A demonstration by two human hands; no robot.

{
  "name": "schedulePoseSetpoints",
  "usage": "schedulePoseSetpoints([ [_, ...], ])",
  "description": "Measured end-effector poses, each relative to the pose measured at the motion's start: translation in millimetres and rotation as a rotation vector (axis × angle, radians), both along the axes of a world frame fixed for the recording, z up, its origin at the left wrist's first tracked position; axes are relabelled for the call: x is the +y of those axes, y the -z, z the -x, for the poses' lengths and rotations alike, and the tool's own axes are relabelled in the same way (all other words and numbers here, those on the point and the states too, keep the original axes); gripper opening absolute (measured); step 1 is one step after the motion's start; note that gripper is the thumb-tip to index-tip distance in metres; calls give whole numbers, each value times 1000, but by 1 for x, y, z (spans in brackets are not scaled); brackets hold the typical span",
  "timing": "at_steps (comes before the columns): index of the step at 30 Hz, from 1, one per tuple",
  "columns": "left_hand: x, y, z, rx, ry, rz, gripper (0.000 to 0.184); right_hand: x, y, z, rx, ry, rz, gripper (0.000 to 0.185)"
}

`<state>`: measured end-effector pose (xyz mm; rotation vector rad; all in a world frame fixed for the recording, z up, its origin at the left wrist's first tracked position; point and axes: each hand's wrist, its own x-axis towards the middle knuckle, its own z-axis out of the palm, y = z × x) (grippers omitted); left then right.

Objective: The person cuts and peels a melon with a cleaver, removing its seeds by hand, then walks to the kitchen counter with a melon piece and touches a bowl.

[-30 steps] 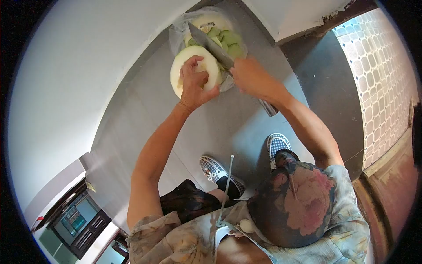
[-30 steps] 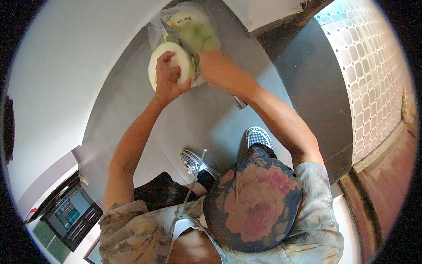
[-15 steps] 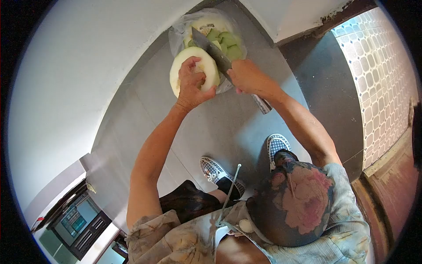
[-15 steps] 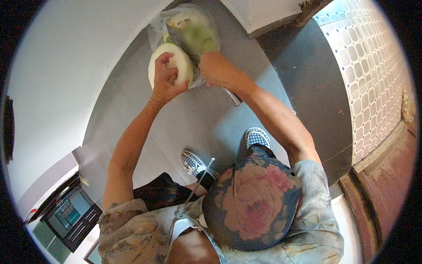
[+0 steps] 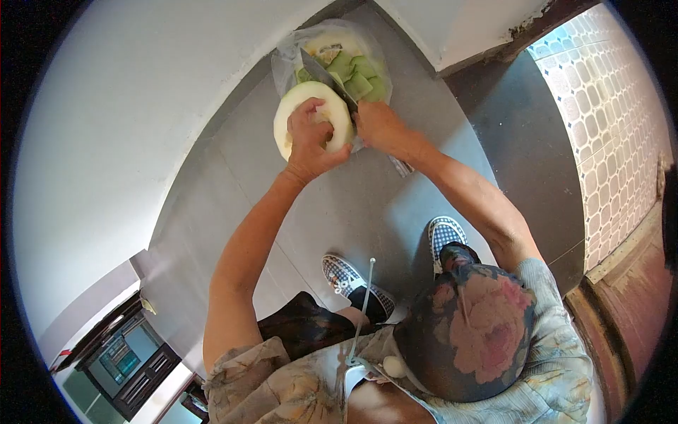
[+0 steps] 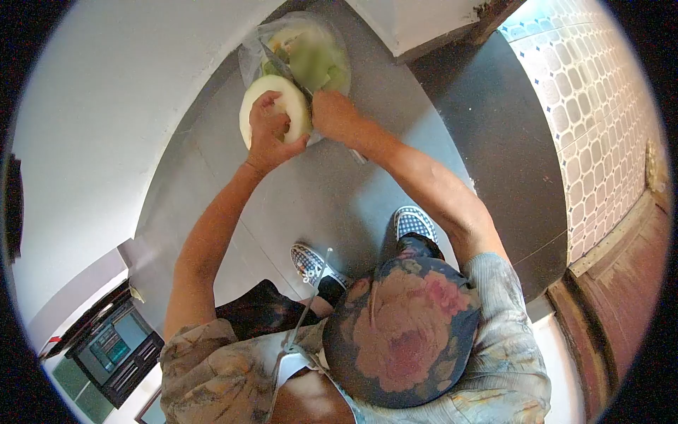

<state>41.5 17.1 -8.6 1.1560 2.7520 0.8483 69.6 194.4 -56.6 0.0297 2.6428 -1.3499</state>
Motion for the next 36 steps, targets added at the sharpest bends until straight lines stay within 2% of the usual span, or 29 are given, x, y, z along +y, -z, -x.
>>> schedulePoseSetpoints([
  [4,5,-9,-18,137,-64,105,36,6,-14,-16,19,17,62,25],
  [7,6,-13,-29,233,-113,154,57,10,-17,-25,26,40,81,24],
  [10,8,-7,-37,204,-263,104,72,12,-21,-29,20,20,85,25],
  [13,15,-4,-48,86,-487,192,86,13,-23,-32,21,18,91,25],
  [17,15,-4,-41,113,-414,268,87,14,-30,-38,37,55,80,25],
  [20,8,-8,-30,85,-331,315,90,19,-32,-44,223,67,-20,25],
  [25,-5,-23,-10,-48,-168,366,93,31,-64,-51,99,76,-51,25],
  [28,-8,-27,-8,-134,-147,387,94,34,-67,-57,81,100,37,24],
  [32,0,-25,-5,-107,-191,429,92,34,-73,-63,121,114,94,23],
  [34,3,-22,1,-84,-204,456,90,32,-67,-64,243,96,-4,21],
  [36,12,-22,0,-186,-299,403,87,31,-65,-65,299,88,-45,19],
])
